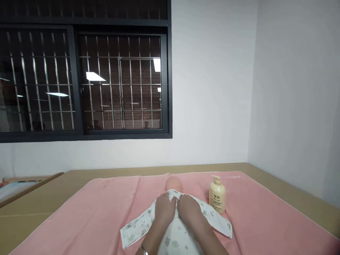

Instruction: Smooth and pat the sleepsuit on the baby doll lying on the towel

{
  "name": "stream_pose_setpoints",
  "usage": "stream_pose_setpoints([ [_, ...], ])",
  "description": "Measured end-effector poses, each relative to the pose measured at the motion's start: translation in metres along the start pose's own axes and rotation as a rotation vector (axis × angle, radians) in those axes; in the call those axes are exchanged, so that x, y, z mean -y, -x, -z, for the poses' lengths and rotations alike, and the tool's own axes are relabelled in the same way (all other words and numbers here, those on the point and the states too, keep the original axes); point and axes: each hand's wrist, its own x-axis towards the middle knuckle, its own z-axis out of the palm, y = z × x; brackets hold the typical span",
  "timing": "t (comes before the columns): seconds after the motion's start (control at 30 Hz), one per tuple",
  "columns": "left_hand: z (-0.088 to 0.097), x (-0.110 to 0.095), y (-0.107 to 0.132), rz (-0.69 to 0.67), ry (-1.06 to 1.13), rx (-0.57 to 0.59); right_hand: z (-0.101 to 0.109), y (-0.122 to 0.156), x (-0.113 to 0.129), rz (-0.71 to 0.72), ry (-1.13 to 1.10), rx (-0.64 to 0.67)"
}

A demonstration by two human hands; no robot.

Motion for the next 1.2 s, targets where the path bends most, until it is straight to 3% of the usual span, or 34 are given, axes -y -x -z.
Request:
stream_pose_setpoints([
  [0.23,-0.003,-0.011,0.011,-0.069,-0.085,-0.115,0.001,-0.008,-0.008,0.059,-0.015,-0.018],
  [0.43,-0.012,0.001,0.004,-0.019,-0.007,-0.12,0.007,-0.002,-0.01,0.168,0.008,0.018],
  [0.77,-0.022,0.01,-0.001,-0.019,0.031,-0.133,-0.008,-0.012,-0.007,0.004,0.027,-0.097],
  [1.2,-0.023,0.014,0.001,-0.114,0.116,-0.185,-0.008,-0.014,-0.007,0.076,0.089,-0.074],
])
